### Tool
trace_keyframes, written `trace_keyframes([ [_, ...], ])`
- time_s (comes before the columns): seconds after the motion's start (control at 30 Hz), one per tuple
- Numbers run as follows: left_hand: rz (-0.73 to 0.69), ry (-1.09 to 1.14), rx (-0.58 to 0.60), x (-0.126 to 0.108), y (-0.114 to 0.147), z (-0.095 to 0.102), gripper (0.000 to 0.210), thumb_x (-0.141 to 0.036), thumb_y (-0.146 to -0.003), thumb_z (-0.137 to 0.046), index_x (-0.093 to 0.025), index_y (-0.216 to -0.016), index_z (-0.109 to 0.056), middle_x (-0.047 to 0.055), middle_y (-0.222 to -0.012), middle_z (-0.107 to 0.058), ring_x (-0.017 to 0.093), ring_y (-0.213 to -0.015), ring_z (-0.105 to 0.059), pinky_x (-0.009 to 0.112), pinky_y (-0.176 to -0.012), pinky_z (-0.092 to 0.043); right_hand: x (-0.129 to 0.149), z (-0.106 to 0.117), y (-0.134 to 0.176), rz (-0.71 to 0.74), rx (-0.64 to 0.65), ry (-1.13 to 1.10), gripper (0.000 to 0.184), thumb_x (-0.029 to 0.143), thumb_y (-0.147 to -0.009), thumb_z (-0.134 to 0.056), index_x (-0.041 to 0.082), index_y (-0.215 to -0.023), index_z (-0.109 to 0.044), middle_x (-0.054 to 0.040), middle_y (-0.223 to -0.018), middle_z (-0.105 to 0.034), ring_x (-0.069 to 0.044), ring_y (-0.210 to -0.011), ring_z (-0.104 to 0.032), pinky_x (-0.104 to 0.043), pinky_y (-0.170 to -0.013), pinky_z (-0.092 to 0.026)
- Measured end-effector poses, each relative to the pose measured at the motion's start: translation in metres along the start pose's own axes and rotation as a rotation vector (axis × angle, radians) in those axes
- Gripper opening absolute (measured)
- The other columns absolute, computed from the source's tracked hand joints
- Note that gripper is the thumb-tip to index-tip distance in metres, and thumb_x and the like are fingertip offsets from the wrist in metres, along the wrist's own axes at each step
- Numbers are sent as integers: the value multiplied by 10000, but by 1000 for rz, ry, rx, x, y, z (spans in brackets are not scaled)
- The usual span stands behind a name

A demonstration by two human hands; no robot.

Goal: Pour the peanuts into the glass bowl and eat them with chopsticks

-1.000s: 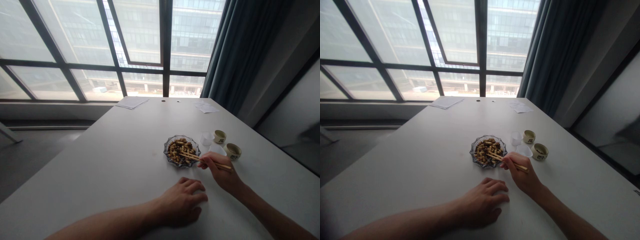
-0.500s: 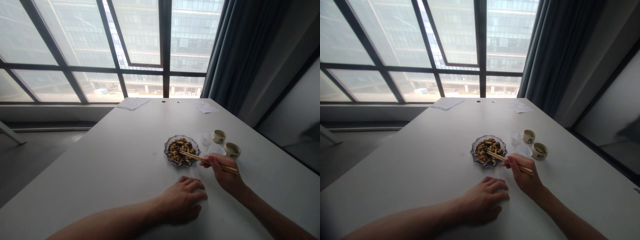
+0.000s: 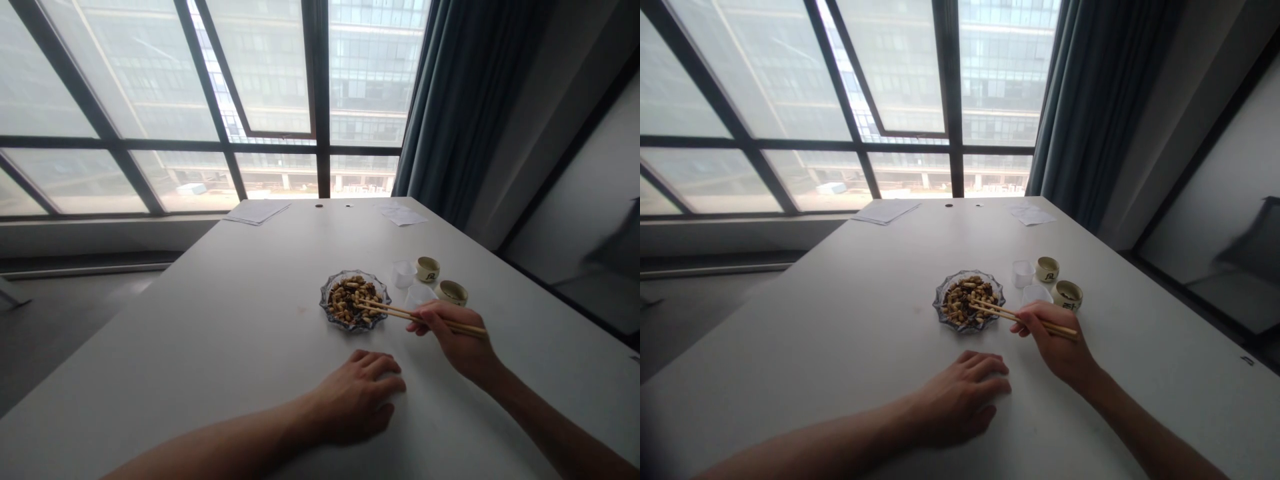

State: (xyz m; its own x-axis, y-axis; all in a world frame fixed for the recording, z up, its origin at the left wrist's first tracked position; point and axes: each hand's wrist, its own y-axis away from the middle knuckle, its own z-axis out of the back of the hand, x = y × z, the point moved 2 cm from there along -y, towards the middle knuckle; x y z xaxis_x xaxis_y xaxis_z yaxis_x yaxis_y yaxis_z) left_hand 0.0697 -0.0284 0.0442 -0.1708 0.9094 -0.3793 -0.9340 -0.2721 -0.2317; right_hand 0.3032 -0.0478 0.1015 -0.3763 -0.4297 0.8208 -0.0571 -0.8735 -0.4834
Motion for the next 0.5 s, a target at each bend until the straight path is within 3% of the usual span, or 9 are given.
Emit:
trace_keyframes([
  [0.2,1,-2,6,0,0,1,344,-303,-996,-637,-268,-1335,-594,76,-1439,-622,292,-1385,-569,442,-1197,-401,-14,-25,-14,-55,32,-40,382,508,-1039,-641,202,-882,-807,-57,-760,-790,-191,-644,-727,-302,-622,-607],
  [0.5,-2,2,-4,1,1,-1,362,-321,-1006,-651,-259,-1357,-588,78,-1452,-619,289,-1380,-570,429,-1209,-378,-24,-32,-12,12,-10,15,453,489,-1090,-540,202,-843,-788,-15,-628,-665,-142,-526,-558,-264,-499,-434],
])
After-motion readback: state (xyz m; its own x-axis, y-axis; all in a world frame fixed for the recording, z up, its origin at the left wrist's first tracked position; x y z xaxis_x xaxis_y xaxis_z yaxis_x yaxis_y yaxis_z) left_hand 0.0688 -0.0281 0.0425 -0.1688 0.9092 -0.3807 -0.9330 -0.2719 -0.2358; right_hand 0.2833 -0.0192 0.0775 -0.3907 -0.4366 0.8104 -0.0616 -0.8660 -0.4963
